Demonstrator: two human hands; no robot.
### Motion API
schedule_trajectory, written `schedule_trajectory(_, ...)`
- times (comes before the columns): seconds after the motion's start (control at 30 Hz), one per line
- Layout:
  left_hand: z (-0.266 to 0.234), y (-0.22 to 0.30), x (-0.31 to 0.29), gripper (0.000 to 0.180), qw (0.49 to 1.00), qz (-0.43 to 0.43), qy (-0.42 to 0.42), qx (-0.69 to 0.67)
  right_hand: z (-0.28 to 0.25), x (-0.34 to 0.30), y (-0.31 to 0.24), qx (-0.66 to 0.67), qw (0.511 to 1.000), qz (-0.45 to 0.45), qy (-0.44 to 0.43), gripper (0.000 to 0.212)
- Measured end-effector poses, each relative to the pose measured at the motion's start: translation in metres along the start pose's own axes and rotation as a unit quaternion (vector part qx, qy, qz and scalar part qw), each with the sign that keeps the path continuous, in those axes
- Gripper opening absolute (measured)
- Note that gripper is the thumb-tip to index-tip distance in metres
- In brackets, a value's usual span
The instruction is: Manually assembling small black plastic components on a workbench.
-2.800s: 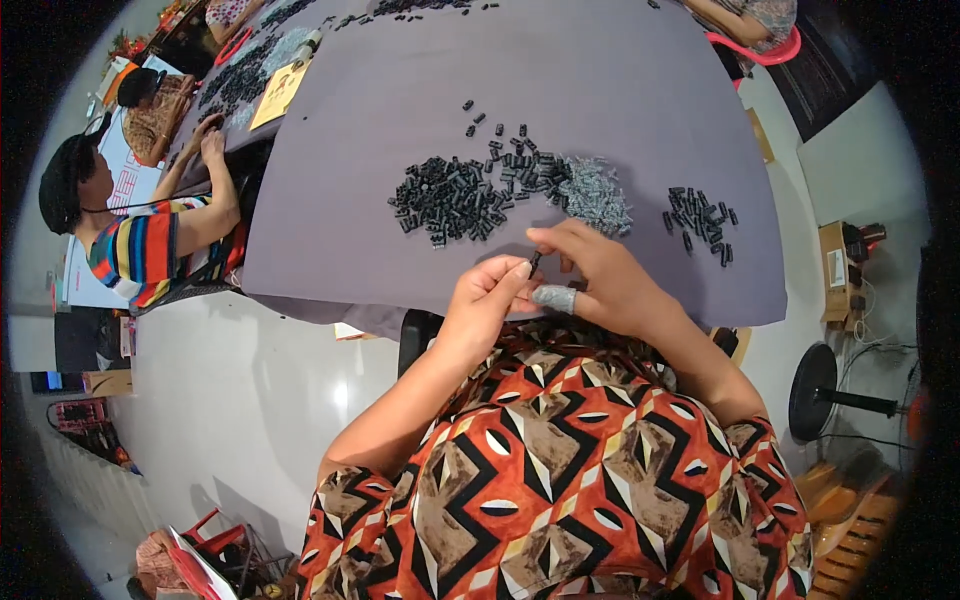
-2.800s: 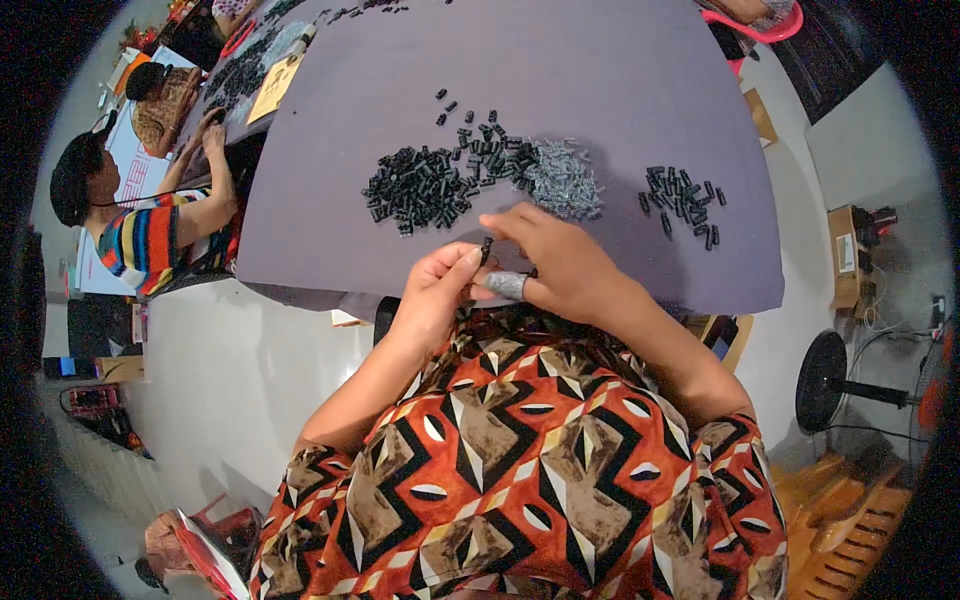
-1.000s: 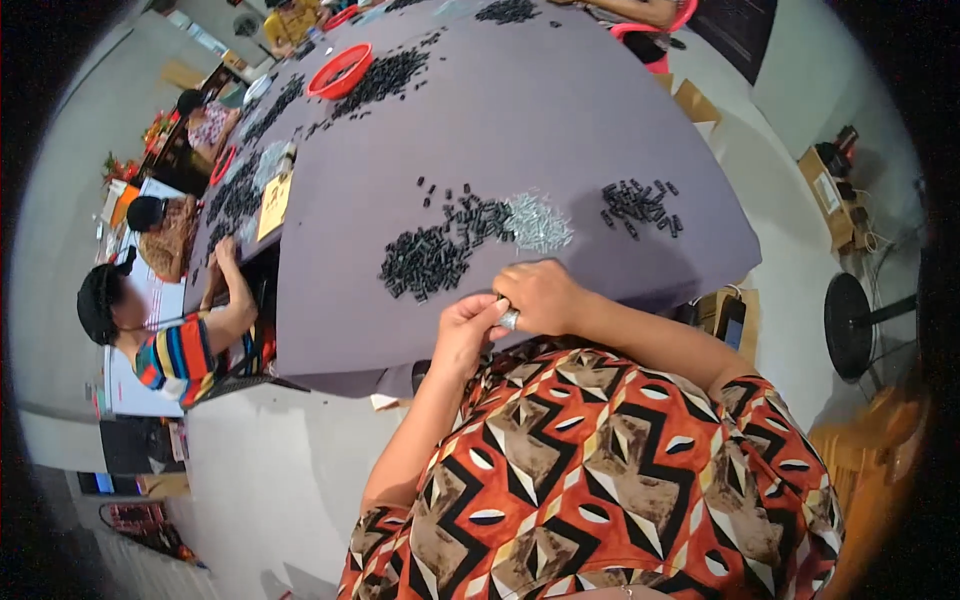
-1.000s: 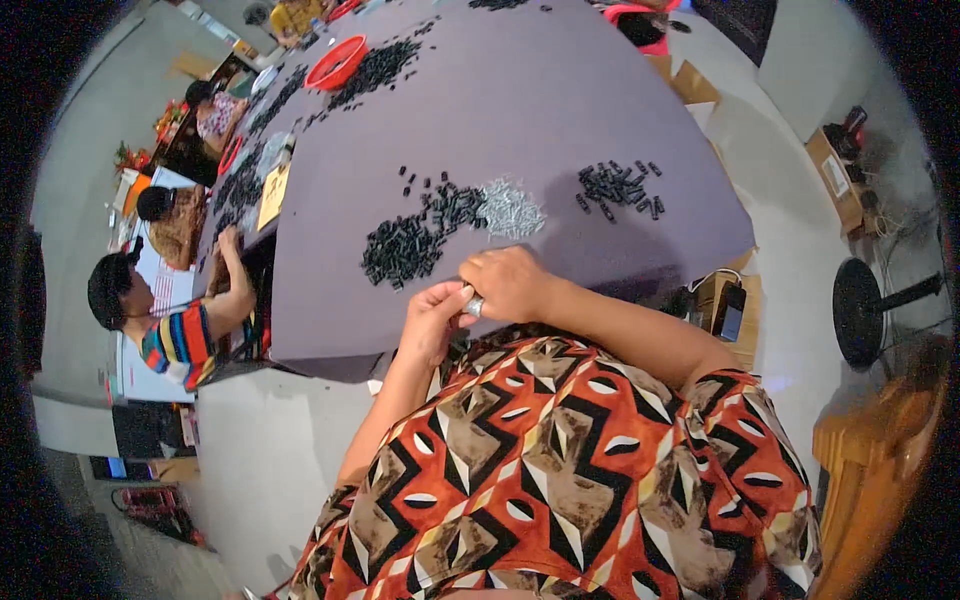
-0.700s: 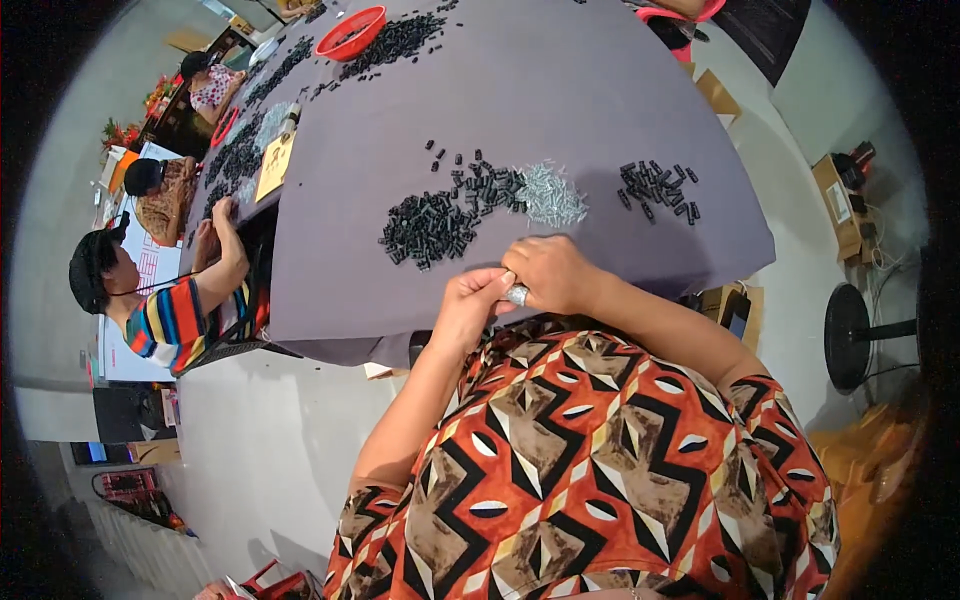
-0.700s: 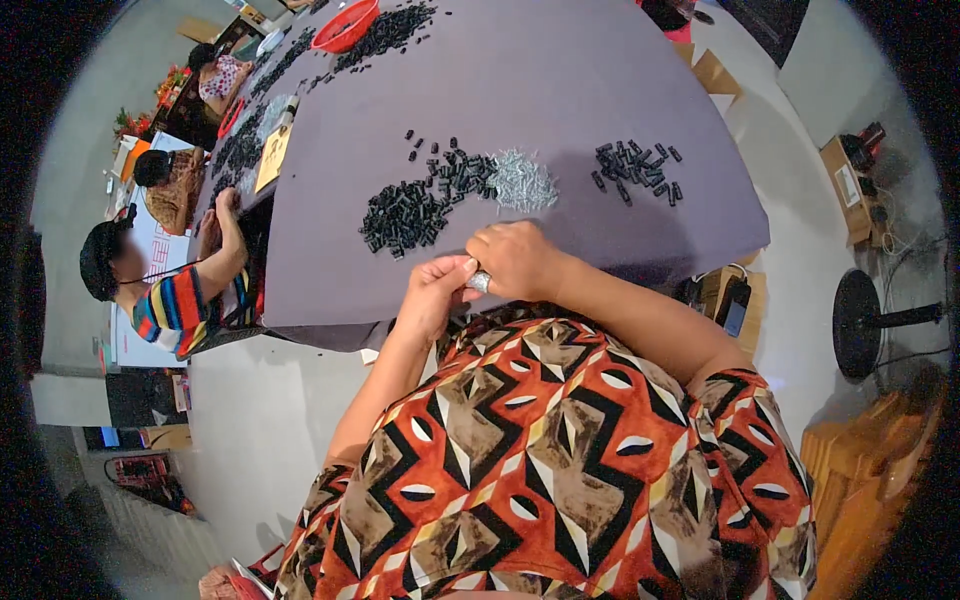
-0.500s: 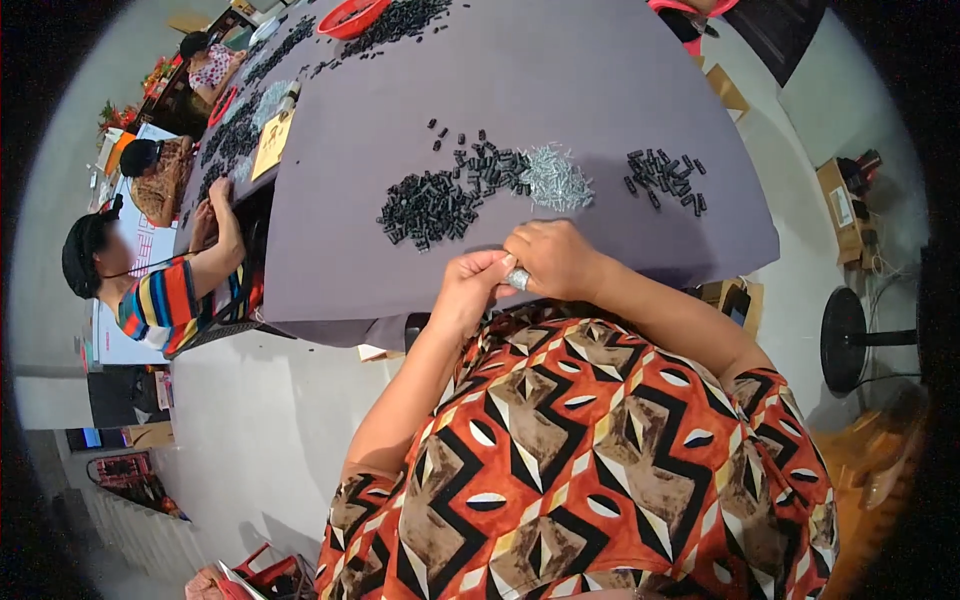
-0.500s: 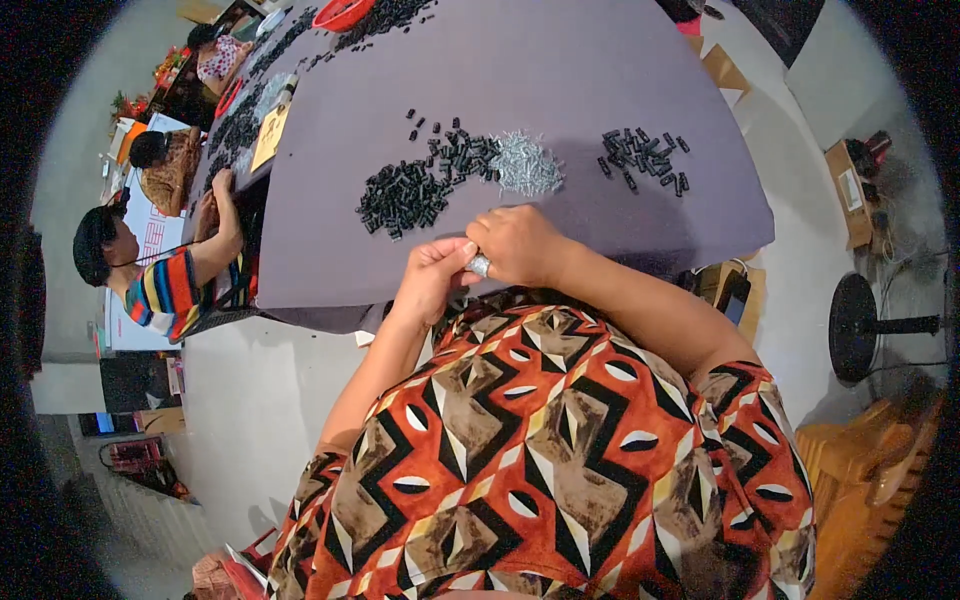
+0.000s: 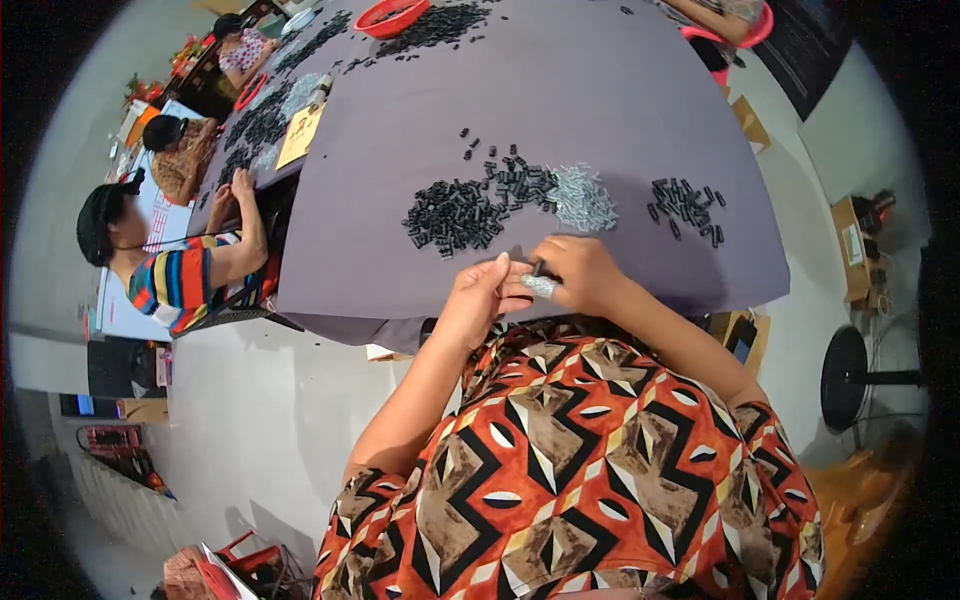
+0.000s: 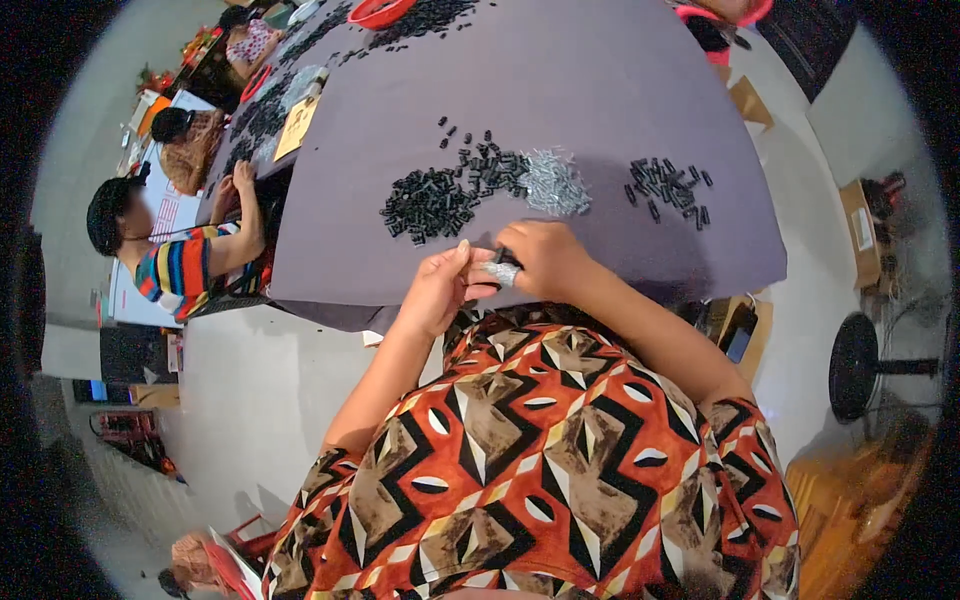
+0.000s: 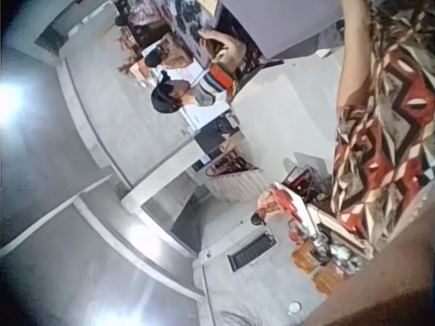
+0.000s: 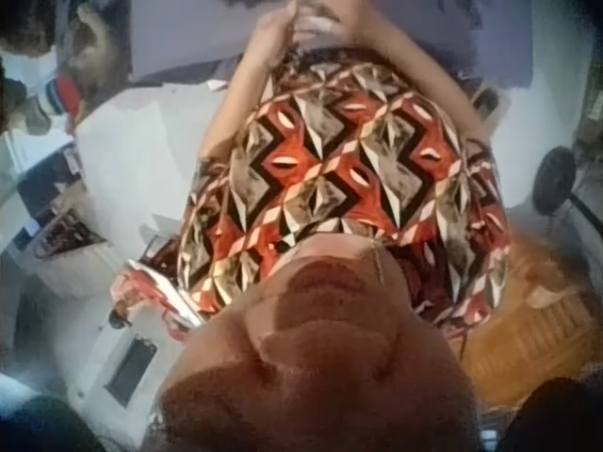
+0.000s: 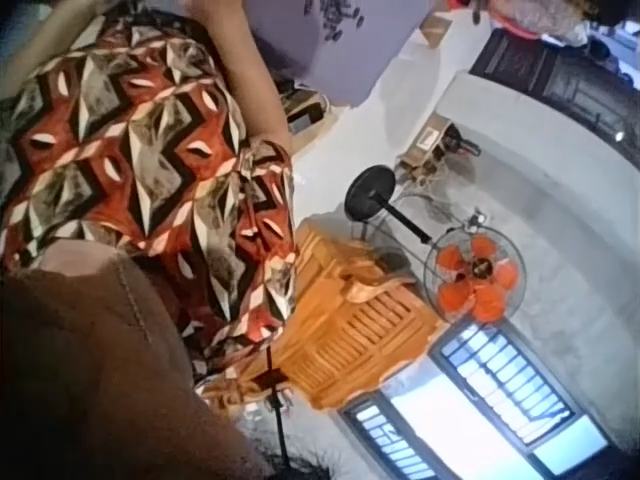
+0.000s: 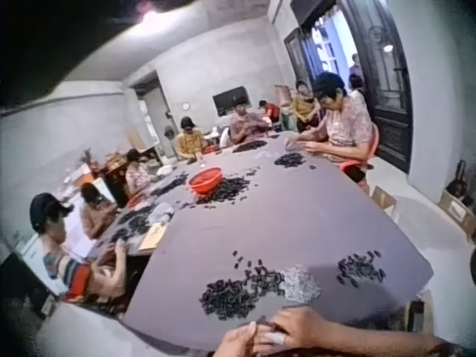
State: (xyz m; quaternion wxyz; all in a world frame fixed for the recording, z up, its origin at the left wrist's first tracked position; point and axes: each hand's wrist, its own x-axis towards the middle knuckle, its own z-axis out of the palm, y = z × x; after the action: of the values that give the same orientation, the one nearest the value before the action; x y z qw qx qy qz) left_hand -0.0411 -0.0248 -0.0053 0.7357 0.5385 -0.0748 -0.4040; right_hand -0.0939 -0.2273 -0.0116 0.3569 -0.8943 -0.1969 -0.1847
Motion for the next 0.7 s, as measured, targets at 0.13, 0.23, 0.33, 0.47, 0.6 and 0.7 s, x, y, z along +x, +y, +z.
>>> schedule_trajectory(0.13, -0.012, 0.048, -0.019, 0.03, 0.972, 0.106, 0.129, 0.166, -0.029, -0.018, 0.009, 0.019, 0.994, 0.1, 0.044, 0.024)
schedule_trajectory(0.23, -0.053, 0.05, -0.022, 0.017, 0.928, 0.177, 0.233, 0.23, -0.062, -0.033, 0.028, -0.037, 0.977, 0.171, 0.12, 0.023)
schedule_trajectory(0.33, -0.083, 0.026, -0.017, 0.014, 0.833, 0.245, 0.293, 0.401, -0.095, -0.042, 0.038, -0.117, 0.947, 0.273, 0.118, 0.022)
schedule_trajectory(0.47, -0.057, 0.031, -0.017, 0.019, 0.761, 0.256, 0.296, 0.517, -0.113, -0.06, 0.067, -0.166, 0.933, 0.299, 0.113, 0.037)
schedule_trajectory(0.6, -0.058, 0.031, -0.007, 0.022, 0.718, 0.275, 0.271, 0.58, -0.116, -0.062, 0.079, -0.159, 0.931, 0.309, 0.112, 0.042)
schedule_trajectory(0.7, -0.054, 0.036, -0.006, 0.021, 0.719, 0.257, 0.267, 0.587, -0.116, -0.06, 0.074, -0.156, 0.933, 0.3, 0.12, 0.044)
